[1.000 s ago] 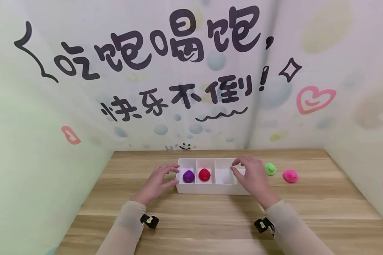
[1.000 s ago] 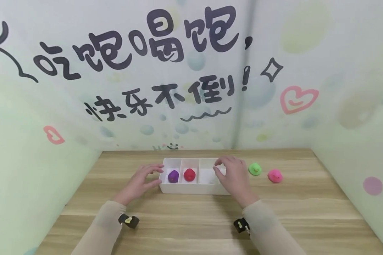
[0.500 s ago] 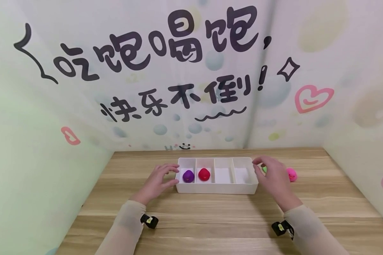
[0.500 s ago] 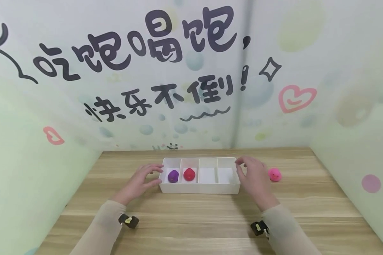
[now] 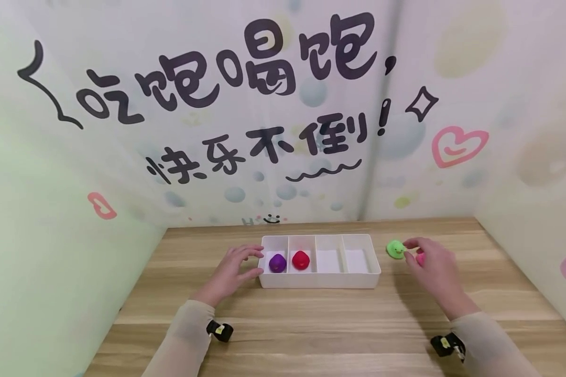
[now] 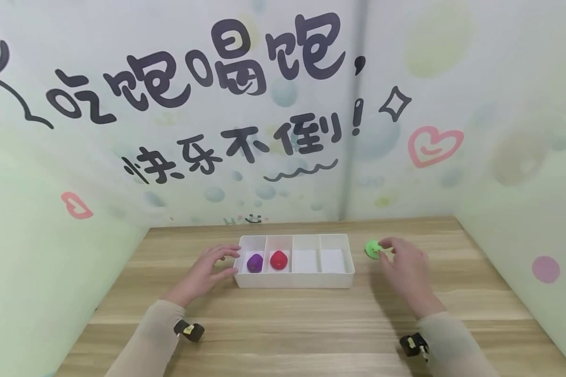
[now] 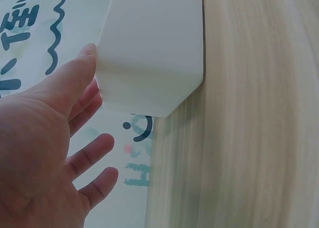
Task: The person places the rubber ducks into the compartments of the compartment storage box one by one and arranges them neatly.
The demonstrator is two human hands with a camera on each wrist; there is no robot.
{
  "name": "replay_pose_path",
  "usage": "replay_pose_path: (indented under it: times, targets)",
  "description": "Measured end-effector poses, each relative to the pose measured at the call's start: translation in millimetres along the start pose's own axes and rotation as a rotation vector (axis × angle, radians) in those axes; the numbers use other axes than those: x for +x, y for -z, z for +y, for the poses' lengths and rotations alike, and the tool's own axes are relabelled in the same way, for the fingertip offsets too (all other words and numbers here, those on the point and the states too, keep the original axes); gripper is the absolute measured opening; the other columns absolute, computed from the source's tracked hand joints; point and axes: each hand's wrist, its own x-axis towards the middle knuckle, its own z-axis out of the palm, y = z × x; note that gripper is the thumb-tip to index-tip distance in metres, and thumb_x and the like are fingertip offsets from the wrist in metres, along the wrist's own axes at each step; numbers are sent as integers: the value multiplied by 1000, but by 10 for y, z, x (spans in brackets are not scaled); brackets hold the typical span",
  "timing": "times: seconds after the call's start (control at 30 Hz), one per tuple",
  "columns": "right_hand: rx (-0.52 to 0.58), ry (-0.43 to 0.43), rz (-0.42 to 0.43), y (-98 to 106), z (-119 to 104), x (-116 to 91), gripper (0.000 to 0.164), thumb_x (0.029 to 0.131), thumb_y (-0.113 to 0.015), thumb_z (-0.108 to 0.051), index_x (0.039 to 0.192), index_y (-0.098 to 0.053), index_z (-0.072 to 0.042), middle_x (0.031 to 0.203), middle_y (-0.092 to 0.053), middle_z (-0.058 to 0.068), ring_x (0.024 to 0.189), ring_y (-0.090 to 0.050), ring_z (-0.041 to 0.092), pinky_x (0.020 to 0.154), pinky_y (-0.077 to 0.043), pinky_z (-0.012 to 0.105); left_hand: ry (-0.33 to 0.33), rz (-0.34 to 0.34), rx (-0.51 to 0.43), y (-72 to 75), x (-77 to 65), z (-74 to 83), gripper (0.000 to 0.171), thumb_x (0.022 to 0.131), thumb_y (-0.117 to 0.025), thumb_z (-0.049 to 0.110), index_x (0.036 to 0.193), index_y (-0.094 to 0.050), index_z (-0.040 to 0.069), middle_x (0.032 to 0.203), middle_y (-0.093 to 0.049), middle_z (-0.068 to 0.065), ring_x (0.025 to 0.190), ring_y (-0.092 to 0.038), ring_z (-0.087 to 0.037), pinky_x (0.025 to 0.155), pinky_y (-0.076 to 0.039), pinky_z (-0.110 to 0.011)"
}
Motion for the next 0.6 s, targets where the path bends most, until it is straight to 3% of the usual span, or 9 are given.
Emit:
replay_pose_path:
  times: [0.2,0.6]
  targets:
    - [-57,-26,-101,130,225,-50,33,88,-77,-14,119,-68,-6,123,-65,28,115,-55,52,91,-36,72,4,1,-9,-15,2,-19,39,94,-76,23,129,-66,11,151,-57,-1,126,-52,-35,106,-49,-57]
    - [-83,-59,-163,230,477,-59,43,90,-81,-30,123,-66,-6,128,-66,31,110,-54,57,87,-34,65,-8,1,-2,-7,0,-13,37,94,-76,21,128,-66,10,151,-57,-2,126,-51,-33,106,-49,-57]
